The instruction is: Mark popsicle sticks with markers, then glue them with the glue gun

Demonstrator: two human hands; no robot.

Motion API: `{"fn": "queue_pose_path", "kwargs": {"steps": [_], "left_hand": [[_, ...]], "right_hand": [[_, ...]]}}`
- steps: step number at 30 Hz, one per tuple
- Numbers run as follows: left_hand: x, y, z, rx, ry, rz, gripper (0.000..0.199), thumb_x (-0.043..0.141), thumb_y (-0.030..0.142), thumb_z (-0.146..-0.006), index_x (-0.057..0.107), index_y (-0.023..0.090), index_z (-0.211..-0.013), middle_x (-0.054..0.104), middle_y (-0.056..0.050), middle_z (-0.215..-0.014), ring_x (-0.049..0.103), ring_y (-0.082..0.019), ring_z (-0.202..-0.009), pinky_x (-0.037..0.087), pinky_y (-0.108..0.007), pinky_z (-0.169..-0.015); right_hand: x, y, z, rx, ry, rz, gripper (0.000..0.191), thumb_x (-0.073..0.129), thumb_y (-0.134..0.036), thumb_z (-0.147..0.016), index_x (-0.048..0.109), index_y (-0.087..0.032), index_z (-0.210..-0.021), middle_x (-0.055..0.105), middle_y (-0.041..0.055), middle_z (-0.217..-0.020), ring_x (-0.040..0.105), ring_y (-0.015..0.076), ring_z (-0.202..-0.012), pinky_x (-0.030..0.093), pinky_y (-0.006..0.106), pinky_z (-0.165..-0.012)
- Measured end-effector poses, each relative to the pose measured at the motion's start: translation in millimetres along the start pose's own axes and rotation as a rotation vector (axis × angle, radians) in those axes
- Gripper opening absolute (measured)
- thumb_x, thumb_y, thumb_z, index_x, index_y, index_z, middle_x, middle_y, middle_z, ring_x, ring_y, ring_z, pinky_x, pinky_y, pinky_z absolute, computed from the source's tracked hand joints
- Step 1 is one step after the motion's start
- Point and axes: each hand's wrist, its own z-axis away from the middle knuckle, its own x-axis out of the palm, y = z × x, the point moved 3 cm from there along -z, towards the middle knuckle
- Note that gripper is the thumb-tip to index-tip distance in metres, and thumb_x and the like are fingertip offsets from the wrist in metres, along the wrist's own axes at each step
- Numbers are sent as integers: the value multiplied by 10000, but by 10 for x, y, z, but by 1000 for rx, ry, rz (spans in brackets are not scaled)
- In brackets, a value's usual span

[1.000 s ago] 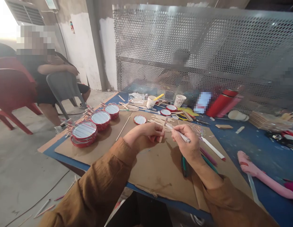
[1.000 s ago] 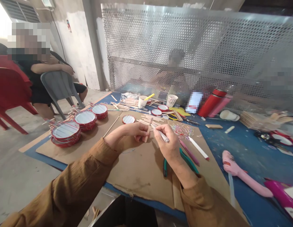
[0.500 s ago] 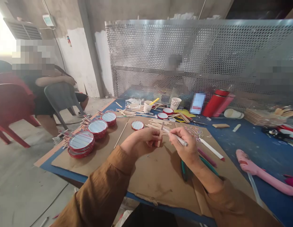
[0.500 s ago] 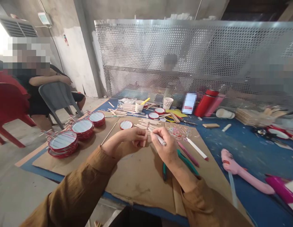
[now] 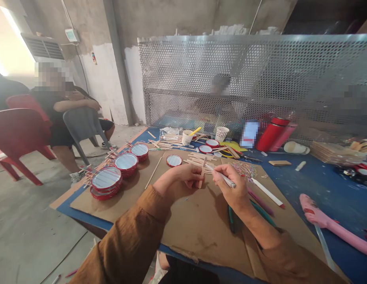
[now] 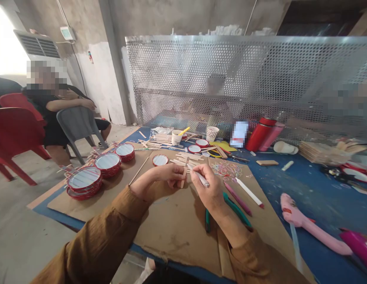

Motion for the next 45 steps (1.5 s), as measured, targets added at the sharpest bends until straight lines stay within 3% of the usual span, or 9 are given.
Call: {"fn": "queue_pose_path", "kwargs": {"steps": [21, 31, 36, 45], "left_hand": [[34, -10, -13, 17, 43, 75, 138, 576, 163, -843, 540, 149, -711, 588, 13, -631, 507, -77, -536, 410, -203, -546], [5, -47, -56, -46, 29, -22, 168, 565, 255, -879, 561, 155, -744, 597, 24, -619, 505, -77, -496, 420, -210, -537], [21, -76, -65, 10, 48, 71, 112, 577, 179, -828, 549, 152, -723, 599, 17, -635, 505, -74, -513, 416, -203, -533], [14, -17, -15, -9, 48, 49, 146, 598, 227, -830, 571, 146, -712, 600, 4, -618, 524, -85, -536, 414, -201, -532]], "right_hand": [[35, 49, 9, 12, -18, -8, 163, 605, -396, -851, 602, -234, -829, 663, -11, -653, 636, 151, -571, 516, 253, -559], [48, 99, -1, 21, 1, 5, 205, 601, -435, -863, 596, -233, -835, 676, 1, -676, 643, 159, -594, 521, 261, -567], [77, 82, -7, 13, -16, 19, 189, 595, -424, -858, 598, -236, -835, 668, -7, -664, 639, 152, -584, 518, 255, -562], [32, 106, 8, 47, 65, 28, 210, 604, -434, -863, 591, -226, -837, 677, 11, -684, 662, 165, -615, 532, 267, -579]]}}
